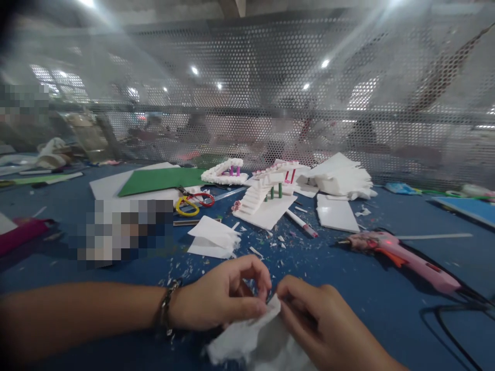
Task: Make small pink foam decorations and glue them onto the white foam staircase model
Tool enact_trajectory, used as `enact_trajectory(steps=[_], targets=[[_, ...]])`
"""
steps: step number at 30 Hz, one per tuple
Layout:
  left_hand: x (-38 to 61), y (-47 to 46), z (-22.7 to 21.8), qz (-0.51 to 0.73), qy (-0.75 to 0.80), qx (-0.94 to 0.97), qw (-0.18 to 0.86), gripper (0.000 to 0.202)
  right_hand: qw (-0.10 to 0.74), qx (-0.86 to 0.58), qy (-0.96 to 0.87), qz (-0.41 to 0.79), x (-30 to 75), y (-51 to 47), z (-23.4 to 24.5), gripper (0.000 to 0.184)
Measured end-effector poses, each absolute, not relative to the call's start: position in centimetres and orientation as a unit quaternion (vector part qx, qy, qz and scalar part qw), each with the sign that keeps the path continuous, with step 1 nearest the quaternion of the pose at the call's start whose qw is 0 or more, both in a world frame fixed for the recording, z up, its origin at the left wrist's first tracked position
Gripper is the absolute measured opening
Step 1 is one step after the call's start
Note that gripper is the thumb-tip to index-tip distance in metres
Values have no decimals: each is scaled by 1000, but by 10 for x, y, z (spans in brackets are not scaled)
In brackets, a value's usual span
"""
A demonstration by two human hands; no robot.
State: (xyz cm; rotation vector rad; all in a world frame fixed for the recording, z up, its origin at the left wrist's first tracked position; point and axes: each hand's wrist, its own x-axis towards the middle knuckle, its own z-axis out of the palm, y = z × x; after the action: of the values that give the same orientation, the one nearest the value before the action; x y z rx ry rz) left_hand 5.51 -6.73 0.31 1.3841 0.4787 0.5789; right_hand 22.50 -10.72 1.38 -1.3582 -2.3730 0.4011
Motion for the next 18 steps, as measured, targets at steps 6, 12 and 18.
enact_trajectory(steps=[6,12,18], targets=[[52,-67,3,272,224,650,673,19,142,-413,-898,-52,213,-108,22,21],[38,-61,1,250,181,754,580,27,154,-345,-870,-317,198,-102,38,32],[34,-55,0,249,235,757,557,11,141,-340,-867,-336,203,-91,30,33]])
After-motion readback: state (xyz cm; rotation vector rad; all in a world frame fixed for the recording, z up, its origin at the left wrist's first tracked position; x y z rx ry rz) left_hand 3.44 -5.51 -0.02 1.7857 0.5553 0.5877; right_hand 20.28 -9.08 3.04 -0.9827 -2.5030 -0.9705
